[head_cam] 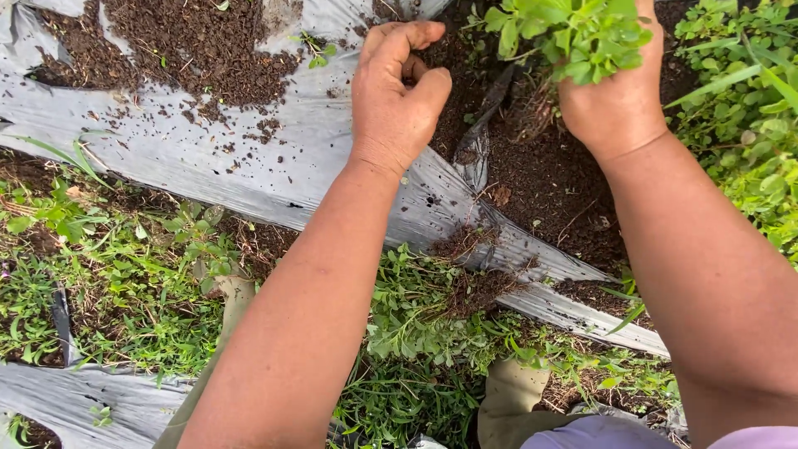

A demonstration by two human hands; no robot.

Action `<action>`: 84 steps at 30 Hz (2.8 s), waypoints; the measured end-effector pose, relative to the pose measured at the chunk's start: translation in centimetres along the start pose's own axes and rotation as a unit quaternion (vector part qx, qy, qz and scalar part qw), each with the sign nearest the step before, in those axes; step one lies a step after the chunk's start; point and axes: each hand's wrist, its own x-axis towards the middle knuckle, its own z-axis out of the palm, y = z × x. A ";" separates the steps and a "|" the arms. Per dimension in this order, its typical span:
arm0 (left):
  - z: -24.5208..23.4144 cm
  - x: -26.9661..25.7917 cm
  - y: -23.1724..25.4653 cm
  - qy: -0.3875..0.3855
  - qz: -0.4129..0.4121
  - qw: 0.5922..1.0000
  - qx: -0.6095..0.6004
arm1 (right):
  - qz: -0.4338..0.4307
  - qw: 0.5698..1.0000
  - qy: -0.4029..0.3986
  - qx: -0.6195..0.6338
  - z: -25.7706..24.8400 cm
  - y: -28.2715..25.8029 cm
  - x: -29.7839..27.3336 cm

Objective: The person kneels in a garden and pulls weeds from the soil by hand. They remove the weeds from around the base of small green plants growing in a bed covered with plastic mulch.

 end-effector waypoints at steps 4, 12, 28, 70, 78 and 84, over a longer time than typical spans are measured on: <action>0.2 -1.6 2.3 -0.082 -0.004 0.997 -0.012 | -0.030 0.998 0.005 0.047 -0.4 2.1 -1.1; 0.2 -2.2 1.7 -0.128 0.221 0.963 0.084 | -0.002 1.000 -0.016 0.003 -2.2 2.5 -1.0; -3.0 -2.7 1.4 0.052 0.072 0.965 0.247 | 0.076 0.835 -0.212 -0.502 0.8 0.1 1.6; -8.9 0.8 3.1 -0.114 -0.059 0.989 0.078 | 0.148 0.866 -0.311 -0.362 -2.9 -6.2 3.4; -15.2 9.3 2.5 -0.282 0.161 0.899 0.295 | 0.432 0.756 -0.365 -0.328 -4.9 -14.9 5.7; -14.7 9.8 5.3 -0.412 0.144 0.785 0.440 | 0.232 0.815 -0.269 -0.458 -0.9 -8.7 0.4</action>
